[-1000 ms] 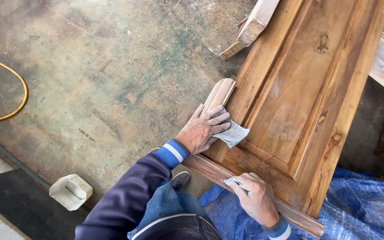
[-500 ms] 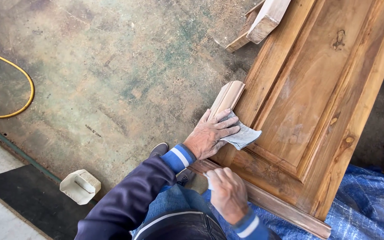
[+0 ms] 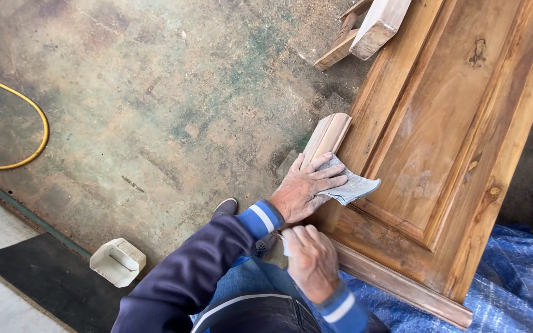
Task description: The recorder is sanding the surface and profiled edges of a wooden door panel using sandpaper and a cloth for wiping dust.
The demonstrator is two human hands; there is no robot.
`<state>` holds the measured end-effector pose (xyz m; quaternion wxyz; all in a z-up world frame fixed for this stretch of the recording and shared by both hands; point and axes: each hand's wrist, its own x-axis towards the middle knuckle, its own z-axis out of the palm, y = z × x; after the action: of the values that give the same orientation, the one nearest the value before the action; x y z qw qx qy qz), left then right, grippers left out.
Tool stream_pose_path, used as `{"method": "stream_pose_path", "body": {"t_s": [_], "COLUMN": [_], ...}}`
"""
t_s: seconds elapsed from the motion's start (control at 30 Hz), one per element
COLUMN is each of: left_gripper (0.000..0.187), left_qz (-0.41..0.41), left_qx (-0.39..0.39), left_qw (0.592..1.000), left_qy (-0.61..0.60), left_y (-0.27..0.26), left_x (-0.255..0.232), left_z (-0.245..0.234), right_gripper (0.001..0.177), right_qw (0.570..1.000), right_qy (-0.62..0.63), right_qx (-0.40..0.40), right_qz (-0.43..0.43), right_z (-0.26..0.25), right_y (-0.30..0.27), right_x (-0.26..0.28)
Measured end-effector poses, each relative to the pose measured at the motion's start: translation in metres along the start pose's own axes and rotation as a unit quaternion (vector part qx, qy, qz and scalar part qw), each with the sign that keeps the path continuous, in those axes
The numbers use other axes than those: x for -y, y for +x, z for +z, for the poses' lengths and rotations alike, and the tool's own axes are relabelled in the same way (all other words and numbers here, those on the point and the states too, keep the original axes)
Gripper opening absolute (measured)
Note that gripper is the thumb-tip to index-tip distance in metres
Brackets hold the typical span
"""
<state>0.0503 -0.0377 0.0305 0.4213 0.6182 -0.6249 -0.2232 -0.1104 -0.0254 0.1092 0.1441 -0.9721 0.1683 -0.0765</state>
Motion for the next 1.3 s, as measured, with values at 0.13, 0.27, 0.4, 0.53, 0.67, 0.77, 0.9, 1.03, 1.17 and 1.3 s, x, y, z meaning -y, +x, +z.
{"method": "stream_pose_path", "body": {"t_s": [0.13, 0.27, 0.4, 0.53, 0.67, 0.77, 0.9, 1.03, 1.17, 1.3], "left_gripper": [0.056, 0.05, 0.046, 0.046, 0.046, 0.043, 0.042, 0.043, 0.043, 0.042], "left_qz": [0.019, 0.0, -0.003, 0.005, 0.004, -0.005, -0.024, -0.044, -0.043, -0.043], "left_qx": [0.005, -0.008, -0.017, 0.013, 0.021, 0.001, 0.017, 0.043, 0.044, 0.027], "left_qw": [1.0, 1.0, 0.999, 0.998, 0.999, 0.998, 0.992, 0.988, 0.994, 0.994], "left_qy": [0.018, -0.004, -0.037, -0.065, -0.04, -0.064, -0.121, -0.143, -0.089, -0.096], "left_y": [0.001, 0.0, 0.001, 0.003, 0.001, 0.0, 0.001, 0.002, 0.001, 0.001], "left_x": [0.0, 0.003, 0.005, 0.008, 0.004, 0.003, 0.004, 0.004, 0.003, 0.0], "left_z": [0.0, 0.005, 0.005, -0.001, -0.003, -0.001, -0.007, -0.01, -0.007, -0.006], "right_gripper": [0.011, 0.013, 0.007, 0.011, 0.009, 0.014, 0.004, 0.011, 0.018, 0.022], "right_qw": [0.999, 0.998, 1.0, 0.999, 0.998, 0.995, 1.0, 0.999, 0.998, 0.993], "right_qy": [-0.034, -0.049, -0.011, -0.027, -0.025, -0.047, 0.0, -0.014, -0.03, -0.072], "right_qx": [0.022, -0.006, -0.012, -0.023, -0.003, -0.013, -0.007, -0.02, -0.048, 0.0], "right_qz": [0.029, 0.043, 0.0, -0.023, 0.05, 0.089, 0.014, -0.029, 0.019, 0.098], "right_z": [-0.01, 0.001, 0.016, 0.016, -0.013, -0.003, 0.02, 0.005, -0.025, -0.023], "right_y": [-0.048, -0.046, 0.003, -0.024, -0.067, -0.057, 0.005, -0.008, -0.127, -0.203], "right_x": [-0.035, -0.033, 0.004, -0.017, -0.045, -0.036, 0.011, 0.003, -0.097, -0.145]}}
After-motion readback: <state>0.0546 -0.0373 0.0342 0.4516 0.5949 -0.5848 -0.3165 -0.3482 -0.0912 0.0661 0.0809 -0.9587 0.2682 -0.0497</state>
